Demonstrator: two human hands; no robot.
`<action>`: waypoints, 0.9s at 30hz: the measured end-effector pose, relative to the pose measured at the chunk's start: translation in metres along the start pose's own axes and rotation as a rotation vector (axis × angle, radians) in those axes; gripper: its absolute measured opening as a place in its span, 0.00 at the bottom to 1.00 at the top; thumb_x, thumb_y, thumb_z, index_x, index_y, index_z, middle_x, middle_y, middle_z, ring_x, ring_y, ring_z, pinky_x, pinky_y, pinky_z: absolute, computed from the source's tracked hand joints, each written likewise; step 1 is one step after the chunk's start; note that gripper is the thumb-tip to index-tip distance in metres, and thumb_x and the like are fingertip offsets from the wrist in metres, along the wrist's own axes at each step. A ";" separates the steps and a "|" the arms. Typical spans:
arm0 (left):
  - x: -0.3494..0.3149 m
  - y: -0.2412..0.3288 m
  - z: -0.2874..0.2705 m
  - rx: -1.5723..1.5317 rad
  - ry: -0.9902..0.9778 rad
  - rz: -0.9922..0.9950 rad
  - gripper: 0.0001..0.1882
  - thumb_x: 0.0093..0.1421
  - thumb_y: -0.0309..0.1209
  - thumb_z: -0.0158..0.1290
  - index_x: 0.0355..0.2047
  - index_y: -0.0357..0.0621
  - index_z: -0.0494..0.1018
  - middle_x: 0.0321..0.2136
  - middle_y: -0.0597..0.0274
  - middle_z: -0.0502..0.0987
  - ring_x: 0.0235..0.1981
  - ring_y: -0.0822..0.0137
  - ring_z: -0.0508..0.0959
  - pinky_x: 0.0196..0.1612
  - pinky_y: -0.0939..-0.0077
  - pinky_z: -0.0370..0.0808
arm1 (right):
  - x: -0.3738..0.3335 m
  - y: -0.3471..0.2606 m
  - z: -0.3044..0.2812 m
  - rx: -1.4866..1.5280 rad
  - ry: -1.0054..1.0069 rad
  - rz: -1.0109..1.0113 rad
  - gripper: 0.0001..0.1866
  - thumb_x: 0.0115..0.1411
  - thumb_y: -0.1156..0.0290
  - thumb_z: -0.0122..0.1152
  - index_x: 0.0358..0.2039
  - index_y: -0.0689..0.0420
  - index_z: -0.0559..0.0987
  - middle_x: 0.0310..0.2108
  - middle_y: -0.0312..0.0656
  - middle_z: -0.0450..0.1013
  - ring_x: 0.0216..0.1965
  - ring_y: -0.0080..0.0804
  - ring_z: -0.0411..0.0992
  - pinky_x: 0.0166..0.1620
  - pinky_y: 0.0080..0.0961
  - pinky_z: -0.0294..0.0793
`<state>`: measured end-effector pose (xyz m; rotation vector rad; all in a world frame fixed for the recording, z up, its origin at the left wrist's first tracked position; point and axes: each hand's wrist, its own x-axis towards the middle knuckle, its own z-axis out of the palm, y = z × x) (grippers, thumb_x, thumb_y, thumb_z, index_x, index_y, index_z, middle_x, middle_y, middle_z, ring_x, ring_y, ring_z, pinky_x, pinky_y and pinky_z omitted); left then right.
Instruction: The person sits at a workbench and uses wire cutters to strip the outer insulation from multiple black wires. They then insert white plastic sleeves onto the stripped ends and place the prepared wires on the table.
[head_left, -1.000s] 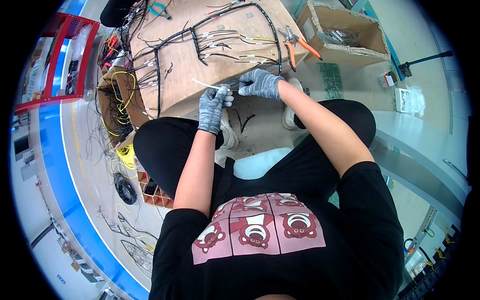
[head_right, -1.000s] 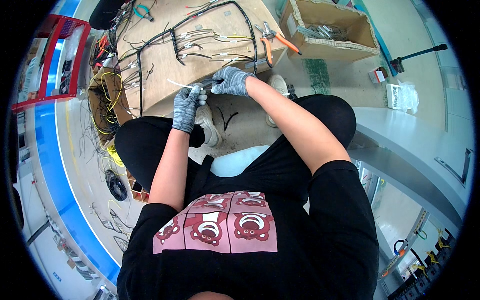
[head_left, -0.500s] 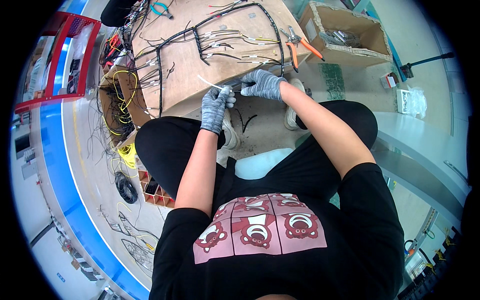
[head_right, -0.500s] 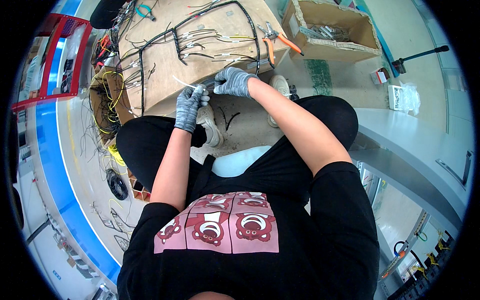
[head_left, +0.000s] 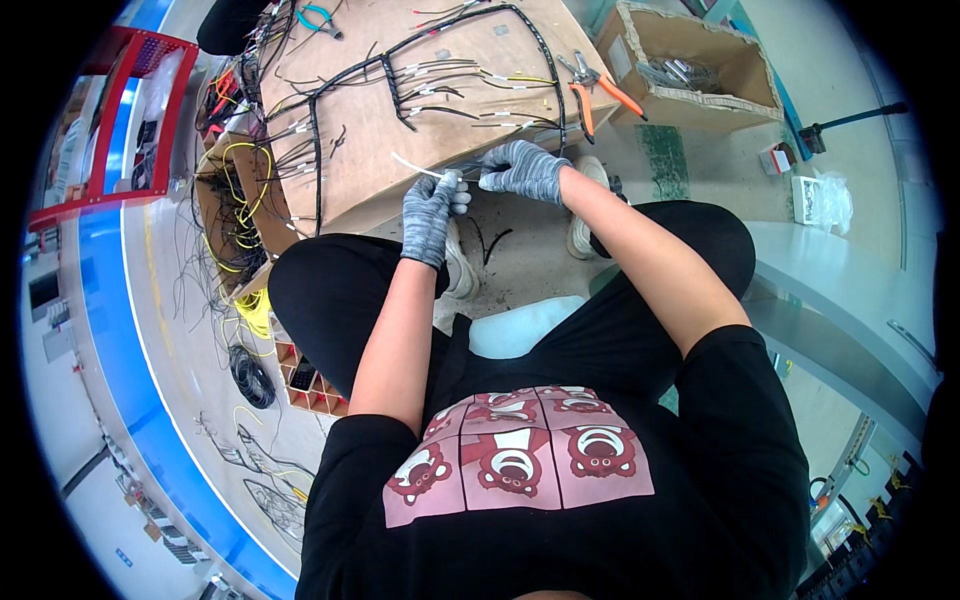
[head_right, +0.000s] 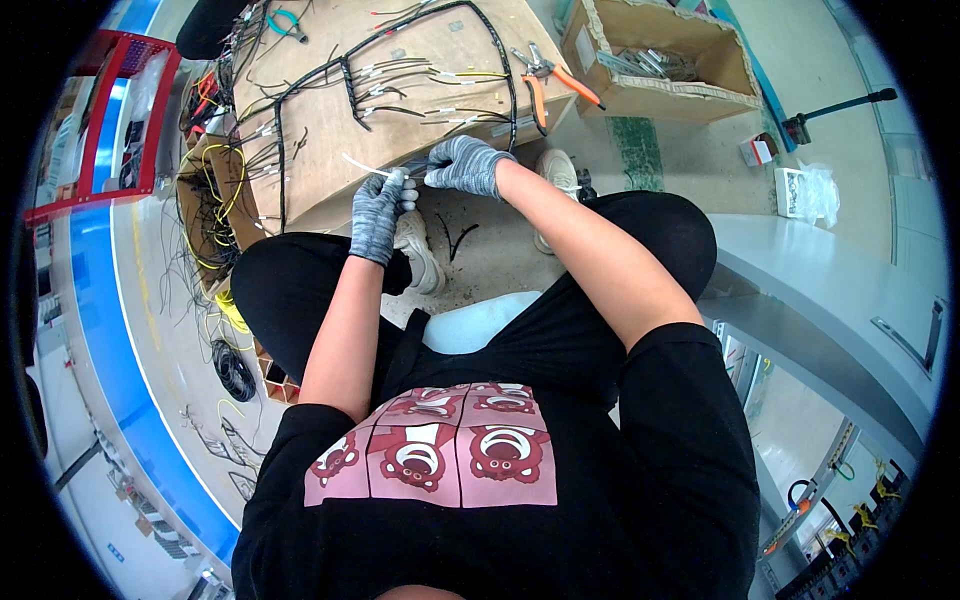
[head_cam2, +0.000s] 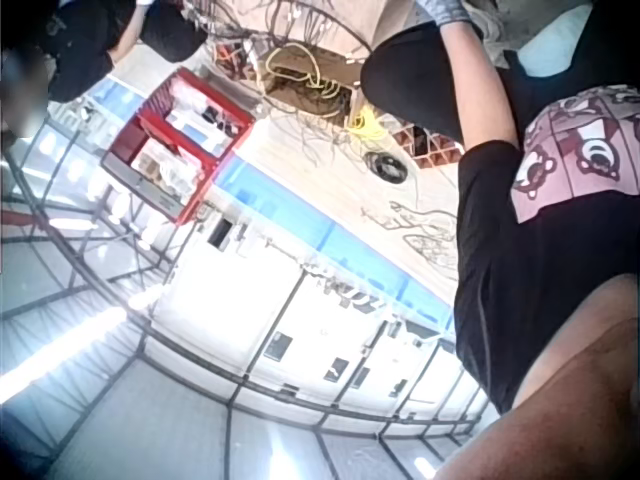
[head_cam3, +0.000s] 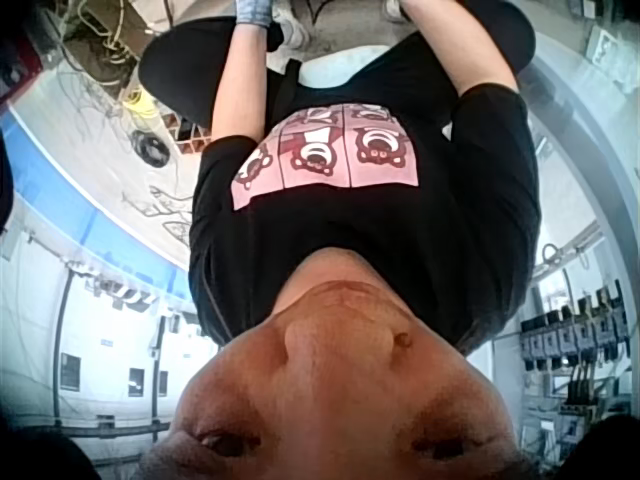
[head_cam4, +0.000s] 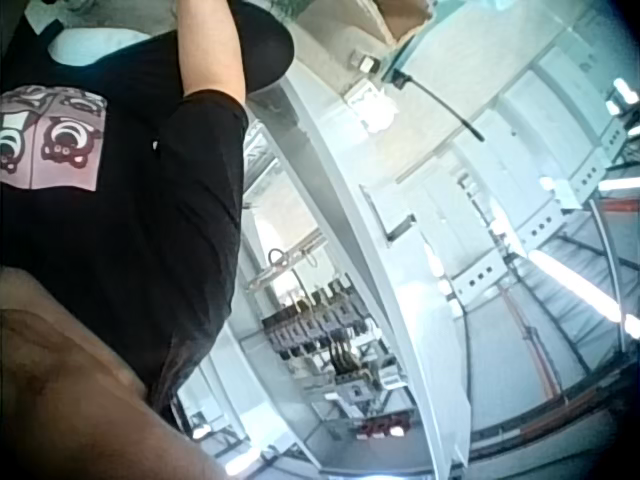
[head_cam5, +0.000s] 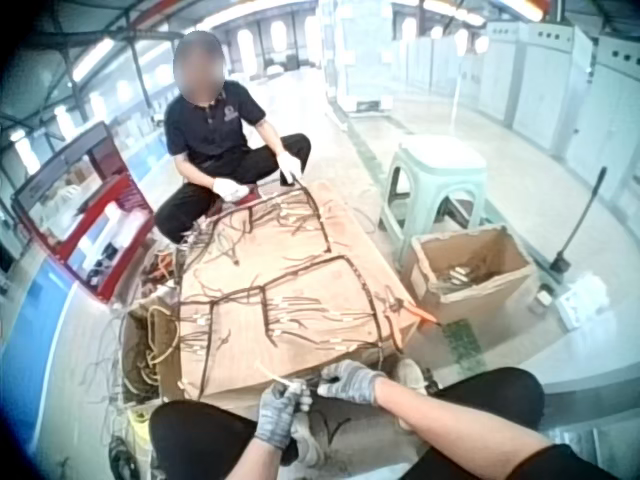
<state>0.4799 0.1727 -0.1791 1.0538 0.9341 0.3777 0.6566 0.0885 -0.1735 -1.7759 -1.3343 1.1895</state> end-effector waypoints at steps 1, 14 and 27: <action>0.000 0.000 0.000 -0.003 0.007 -0.017 0.10 0.60 0.31 0.49 0.37 0.36 0.71 0.26 0.62 0.74 0.22 0.75 0.72 0.24 0.84 0.71 | 0.000 0.001 0.000 0.015 0.008 -0.028 0.16 0.48 0.60 0.61 0.32 0.58 0.78 0.29 0.47 0.74 0.32 0.38 0.72 0.39 0.28 0.69; -0.003 -0.001 0.008 -0.053 -0.080 0.003 0.10 0.60 0.30 0.48 0.38 0.36 0.70 0.28 0.60 0.75 0.24 0.73 0.73 0.26 0.83 0.72 | 0.002 0.001 0.001 -0.027 0.033 0.006 0.18 0.49 0.59 0.60 0.36 0.60 0.77 0.31 0.48 0.74 0.33 0.40 0.72 0.40 0.29 0.69; 0.005 -0.007 0.003 -0.116 -0.009 -0.002 0.10 0.60 0.31 0.47 0.36 0.35 0.69 0.25 0.60 0.73 0.23 0.72 0.73 0.23 0.82 0.73 | -0.005 -0.012 -0.021 0.297 -0.102 0.089 0.10 0.55 0.69 0.55 0.34 0.61 0.77 0.28 0.35 0.74 0.29 0.21 0.69 0.35 0.19 0.69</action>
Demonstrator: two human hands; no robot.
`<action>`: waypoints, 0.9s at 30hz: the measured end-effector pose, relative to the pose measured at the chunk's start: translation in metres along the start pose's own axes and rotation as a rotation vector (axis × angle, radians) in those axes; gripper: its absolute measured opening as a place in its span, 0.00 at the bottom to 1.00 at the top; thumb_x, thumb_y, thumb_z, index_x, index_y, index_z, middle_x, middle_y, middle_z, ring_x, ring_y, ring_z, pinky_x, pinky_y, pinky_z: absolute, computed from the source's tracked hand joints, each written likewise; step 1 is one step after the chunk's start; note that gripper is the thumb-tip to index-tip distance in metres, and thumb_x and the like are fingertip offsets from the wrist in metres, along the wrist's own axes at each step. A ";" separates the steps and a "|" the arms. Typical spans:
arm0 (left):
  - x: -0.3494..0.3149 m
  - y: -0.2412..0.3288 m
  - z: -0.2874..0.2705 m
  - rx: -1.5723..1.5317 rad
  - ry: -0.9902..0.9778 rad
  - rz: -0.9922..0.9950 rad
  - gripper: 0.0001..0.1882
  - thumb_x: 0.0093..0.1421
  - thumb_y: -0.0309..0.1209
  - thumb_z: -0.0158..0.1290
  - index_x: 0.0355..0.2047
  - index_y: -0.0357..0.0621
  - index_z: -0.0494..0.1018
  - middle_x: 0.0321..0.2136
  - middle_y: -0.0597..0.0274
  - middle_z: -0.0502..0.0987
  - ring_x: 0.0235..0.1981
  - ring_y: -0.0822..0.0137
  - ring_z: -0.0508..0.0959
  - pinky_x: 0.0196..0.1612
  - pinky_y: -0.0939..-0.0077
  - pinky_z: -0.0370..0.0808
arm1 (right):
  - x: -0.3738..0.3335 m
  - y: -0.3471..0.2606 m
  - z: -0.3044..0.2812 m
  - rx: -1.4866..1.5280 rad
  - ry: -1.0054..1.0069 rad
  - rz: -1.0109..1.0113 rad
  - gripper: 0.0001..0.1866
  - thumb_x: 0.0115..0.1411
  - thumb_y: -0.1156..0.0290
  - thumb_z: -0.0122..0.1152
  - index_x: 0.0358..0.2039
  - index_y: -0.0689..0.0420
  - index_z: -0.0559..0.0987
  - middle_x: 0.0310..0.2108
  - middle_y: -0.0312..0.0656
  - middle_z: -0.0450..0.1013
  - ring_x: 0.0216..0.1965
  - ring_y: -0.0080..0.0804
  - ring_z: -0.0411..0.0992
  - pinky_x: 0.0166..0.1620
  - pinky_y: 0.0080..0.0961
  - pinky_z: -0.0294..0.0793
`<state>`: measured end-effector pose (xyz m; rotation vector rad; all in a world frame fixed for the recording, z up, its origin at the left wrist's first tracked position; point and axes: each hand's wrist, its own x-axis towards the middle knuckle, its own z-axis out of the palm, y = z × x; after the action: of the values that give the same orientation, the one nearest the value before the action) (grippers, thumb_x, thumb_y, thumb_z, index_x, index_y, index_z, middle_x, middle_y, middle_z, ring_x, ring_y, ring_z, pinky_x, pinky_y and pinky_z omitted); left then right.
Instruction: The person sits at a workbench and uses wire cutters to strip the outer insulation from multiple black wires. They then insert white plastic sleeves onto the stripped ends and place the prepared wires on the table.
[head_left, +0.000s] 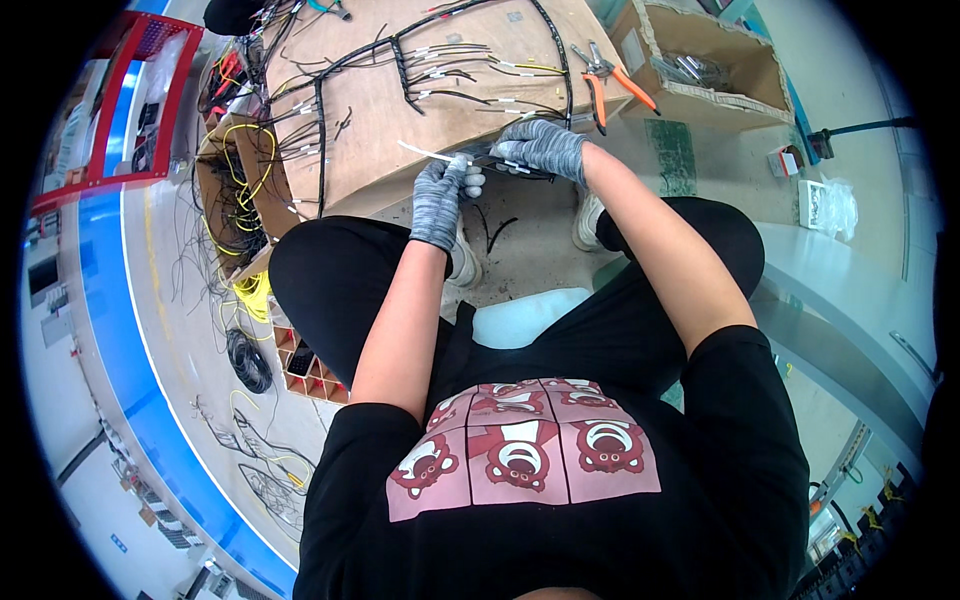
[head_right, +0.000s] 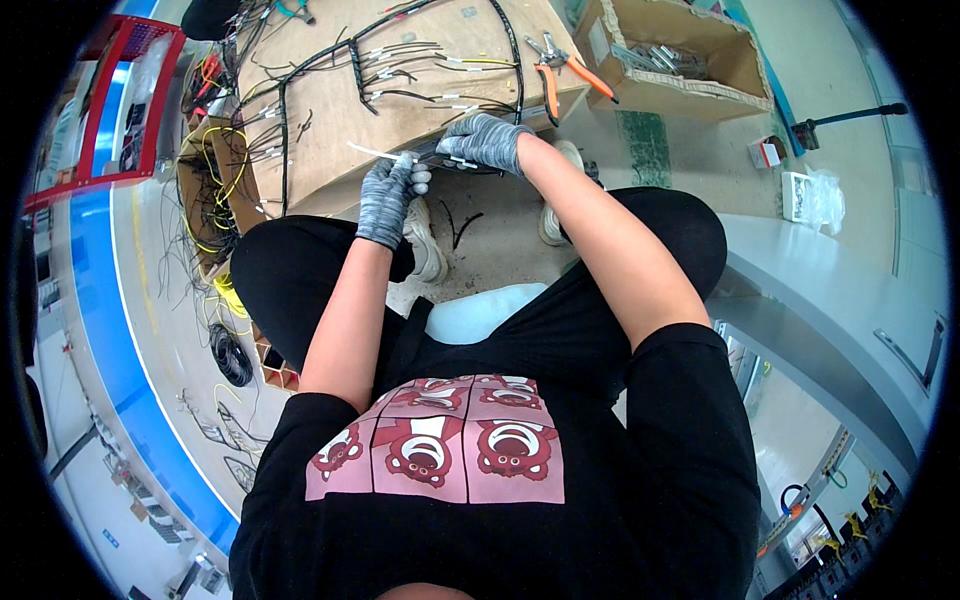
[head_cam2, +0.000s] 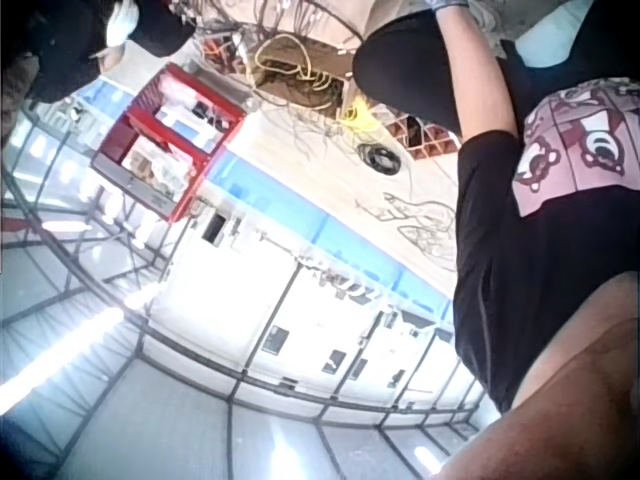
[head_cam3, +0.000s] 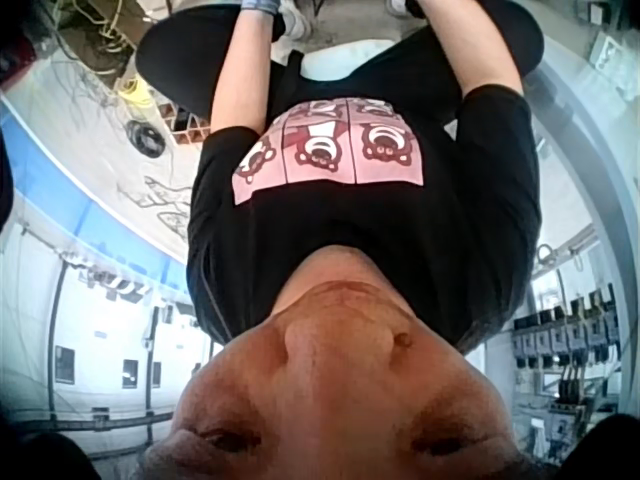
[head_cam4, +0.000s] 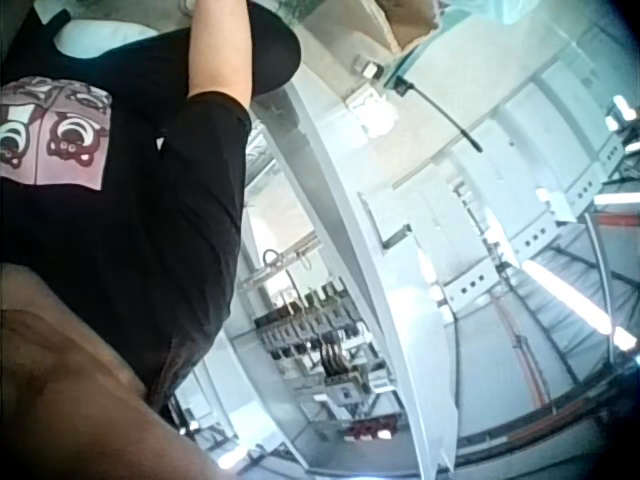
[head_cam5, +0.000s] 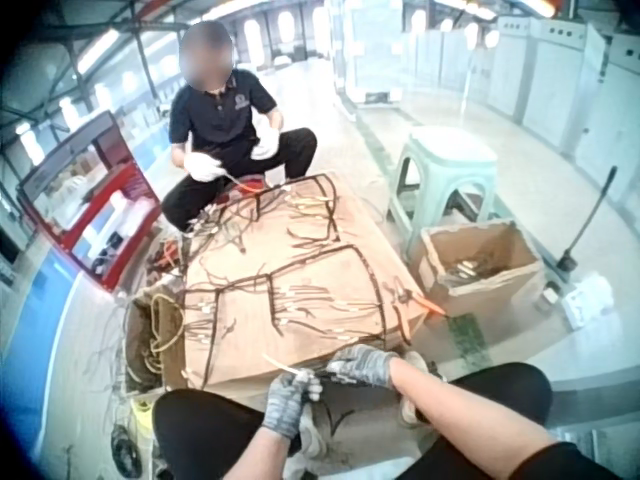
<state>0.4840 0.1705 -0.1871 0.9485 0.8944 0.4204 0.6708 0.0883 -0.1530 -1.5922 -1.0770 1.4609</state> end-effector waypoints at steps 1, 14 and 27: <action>0.000 0.000 -0.001 -0.013 0.006 0.002 0.10 0.61 0.32 0.47 0.35 0.35 0.69 0.25 0.59 0.73 0.23 0.71 0.74 0.24 0.82 0.73 | 0.000 0.004 -0.001 0.048 -0.017 -0.027 0.09 0.55 0.71 0.55 0.35 0.61 0.77 0.28 0.35 0.74 0.30 0.21 0.69 0.36 0.19 0.69; -0.002 0.001 0.005 -0.041 0.027 -0.014 0.11 0.61 0.31 0.47 0.37 0.35 0.69 0.27 0.58 0.74 0.25 0.69 0.76 0.25 0.81 0.75 | 0.004 0.017 -0.011 -0.310 -0.006 -0.038 0.10 0.51 0.73 0.58 0.36 0.56 0.79 0.31 0.40 0.76 0.33 0.28 0.72 0.42 0.23 0.70; -0.004 0.003 0.005 -0.035 0.014 -0.013 0.09 0.60 0.31 0.47 0.36 0.36 0.69 0.27 0.59 0.74 0.26 0.69 0.76 0.25 0.80 0.75 | 0.006 0.017 -0.010 -0.317 -0.014 0.007 0.10 0.50 0.76 0.56 0.34 0.55 0.79 0.31 0.40 0.76 0.33 0.29 0.73 0.41 0.23 0.71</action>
<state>0.4859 0.1670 -0.1818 0.9086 0.9030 0.4310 0.6829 0.0879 -0.1695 -1.8038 -1.3652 1.3567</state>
